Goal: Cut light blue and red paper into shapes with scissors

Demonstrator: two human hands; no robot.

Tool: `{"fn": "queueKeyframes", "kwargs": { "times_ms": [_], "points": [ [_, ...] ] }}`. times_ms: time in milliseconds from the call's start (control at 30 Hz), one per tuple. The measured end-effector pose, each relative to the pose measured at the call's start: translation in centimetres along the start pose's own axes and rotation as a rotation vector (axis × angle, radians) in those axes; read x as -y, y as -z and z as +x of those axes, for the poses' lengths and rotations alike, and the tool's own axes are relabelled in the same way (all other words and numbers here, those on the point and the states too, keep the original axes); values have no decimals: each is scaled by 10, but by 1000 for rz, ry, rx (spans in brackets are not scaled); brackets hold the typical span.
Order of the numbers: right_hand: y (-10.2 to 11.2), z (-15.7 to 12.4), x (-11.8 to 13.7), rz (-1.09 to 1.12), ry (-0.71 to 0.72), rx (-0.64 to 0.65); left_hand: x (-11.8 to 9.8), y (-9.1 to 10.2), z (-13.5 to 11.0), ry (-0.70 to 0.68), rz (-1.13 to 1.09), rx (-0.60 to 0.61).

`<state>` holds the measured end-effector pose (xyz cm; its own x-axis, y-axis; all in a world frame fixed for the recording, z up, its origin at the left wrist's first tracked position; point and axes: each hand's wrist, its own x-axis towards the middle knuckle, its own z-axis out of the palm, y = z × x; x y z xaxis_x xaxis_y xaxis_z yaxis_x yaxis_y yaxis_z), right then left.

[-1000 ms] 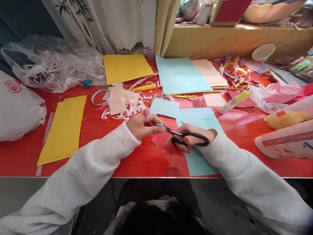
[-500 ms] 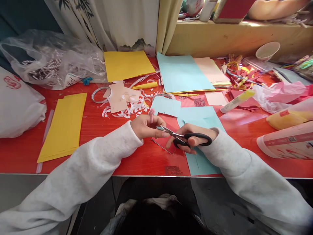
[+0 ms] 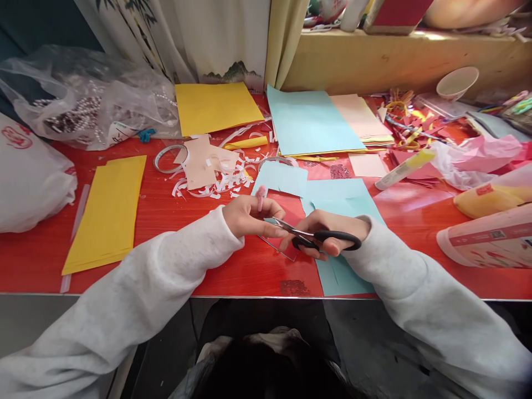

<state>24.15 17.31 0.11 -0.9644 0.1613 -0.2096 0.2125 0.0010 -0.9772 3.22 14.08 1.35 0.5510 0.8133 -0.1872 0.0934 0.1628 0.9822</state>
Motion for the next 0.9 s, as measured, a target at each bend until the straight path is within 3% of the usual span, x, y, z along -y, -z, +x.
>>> {"fn": "queueKeyframes", "kwargs": {
  "times_ms": [100,233,367,467,567,767,833,900],
  "points": [
    [-4,0,3,-91,1,-79,-1,0,-2,-97,90,-34],
    [-14,-3,13,-400,-12,-410,-6,7,-6,-429,484,-97],
    [-20,-5,17,-882,6,-773,-10,18,-9,-624,957,-222],
    [-21,-6,12,-1333,-72,-932,-7,21,-9,-722,1103,-340],
    [-20,-6,6,-1586,-81,-993,-2,20,-7,-756,1147,-387],
    [-21,-6,4,-1712,-9,-979,3,19,-5,-1009,1511,-435],
    [-22,-6,4,-1720,-9,-963,2,19,-6,-969,1523,-419],
    [-22,-6,4,-1722,-17,-950,-1,18,-7,-840,1428,-428]
  ]
}}
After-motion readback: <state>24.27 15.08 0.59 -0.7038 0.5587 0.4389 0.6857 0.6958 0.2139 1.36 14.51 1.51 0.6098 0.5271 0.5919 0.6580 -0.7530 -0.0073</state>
